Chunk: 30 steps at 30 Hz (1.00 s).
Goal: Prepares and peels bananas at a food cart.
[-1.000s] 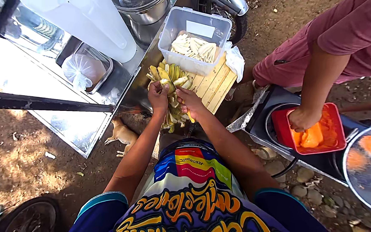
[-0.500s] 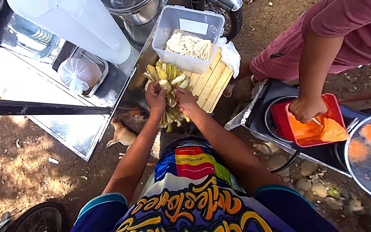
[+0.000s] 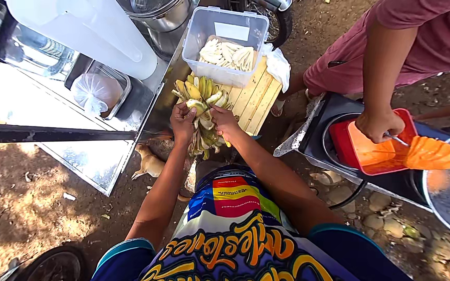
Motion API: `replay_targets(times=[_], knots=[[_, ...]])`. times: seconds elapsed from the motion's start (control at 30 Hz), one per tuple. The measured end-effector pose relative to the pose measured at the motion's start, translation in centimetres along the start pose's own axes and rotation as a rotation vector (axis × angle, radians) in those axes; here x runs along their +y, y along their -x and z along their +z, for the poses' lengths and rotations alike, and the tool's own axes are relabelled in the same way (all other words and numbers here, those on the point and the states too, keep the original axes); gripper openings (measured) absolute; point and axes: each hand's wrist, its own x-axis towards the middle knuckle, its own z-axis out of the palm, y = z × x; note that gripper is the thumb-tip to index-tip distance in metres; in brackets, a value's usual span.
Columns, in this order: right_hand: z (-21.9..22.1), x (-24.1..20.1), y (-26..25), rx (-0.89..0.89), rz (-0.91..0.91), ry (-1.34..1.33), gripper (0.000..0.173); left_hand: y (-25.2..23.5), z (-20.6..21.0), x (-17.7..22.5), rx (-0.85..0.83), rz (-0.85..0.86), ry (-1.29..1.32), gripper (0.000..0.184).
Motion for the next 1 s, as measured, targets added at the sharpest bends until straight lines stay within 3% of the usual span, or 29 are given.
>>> replay_targets(times=[0.27, 0.43, 0.63, 1.0], knots=[[-0.8, -1.1, 1.9, -0.190, -0.057, 0.124, 0.054, -0.1, -0.7, 1.0, -0.036, 0.077, -0.104, 0.032], [-1.1, -2.9, 1.8, -0.222, -0.082, 0.124, 0.045, -0.8, 0.7, 2.6, -0.055, 0.171, -0.157, 0.032], [-2.0, -3.4, 0.5, -0.302, -0.038, 0.167, 0.047, -2.5, -0.3, 0.9, -0.190, 0.146, -0.128, 0.034], [-0.6, -2.2, -0.2, -0.214, -0.012, 0.138, 0.040, -1.5, -0.5, -0.5, -0.175, 0.159, 0.039, 0.033]])
